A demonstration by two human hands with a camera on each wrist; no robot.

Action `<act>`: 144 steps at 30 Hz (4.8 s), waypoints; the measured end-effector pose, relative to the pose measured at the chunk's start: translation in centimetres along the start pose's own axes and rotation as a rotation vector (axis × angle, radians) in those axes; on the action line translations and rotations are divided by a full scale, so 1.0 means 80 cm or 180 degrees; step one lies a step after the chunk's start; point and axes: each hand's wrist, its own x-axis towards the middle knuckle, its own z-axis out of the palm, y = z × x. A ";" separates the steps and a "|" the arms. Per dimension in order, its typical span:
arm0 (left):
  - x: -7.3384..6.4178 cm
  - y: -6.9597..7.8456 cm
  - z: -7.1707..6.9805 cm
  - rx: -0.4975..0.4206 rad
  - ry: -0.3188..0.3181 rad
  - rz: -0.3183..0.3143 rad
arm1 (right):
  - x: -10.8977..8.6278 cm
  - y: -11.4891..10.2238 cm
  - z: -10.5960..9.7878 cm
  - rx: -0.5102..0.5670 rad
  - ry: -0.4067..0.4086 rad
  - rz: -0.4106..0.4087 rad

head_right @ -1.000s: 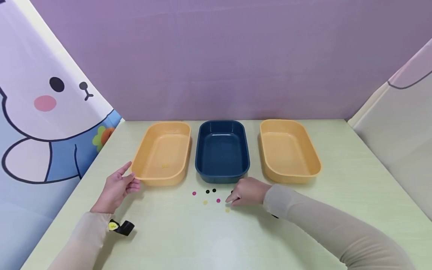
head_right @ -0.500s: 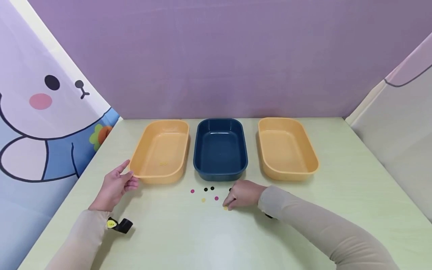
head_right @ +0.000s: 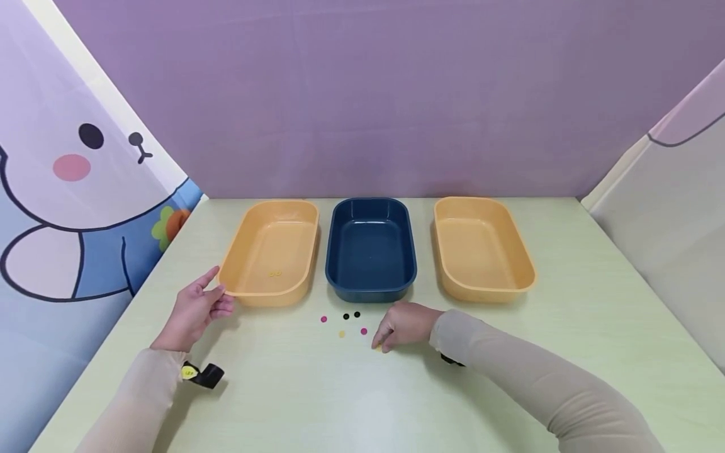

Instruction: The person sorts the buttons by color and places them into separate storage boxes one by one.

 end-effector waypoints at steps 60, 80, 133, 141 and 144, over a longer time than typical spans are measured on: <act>0.002 0.005 0.010 0.0057 0.0124 -0.0014 | 0.009 -0.026 -0.028 0.0328 0.0892 0.0516; 0.003 0.003 0.009 -0.0024 0.0100 -0.0052 | 0.101 -0.077 -0.070 0.0329 0.1133 0.0514; 0.012 0.006 0.006 0.0165 0.0193 -0.0060 | 0.267 -0.116 -0.131 -0.0409 0.0553 0.0725; 0.011 0.007 0.011 0.0141 0.0230 -0.0057 | 0.287 -0.112 -0.136 -0.0160 0.0528 0.0846; 0.010 0.008 0.011 0.0150 0.0245 -0.0065 | 0.291 -0.108 -0.135 -0.0005 0.0562 0.1001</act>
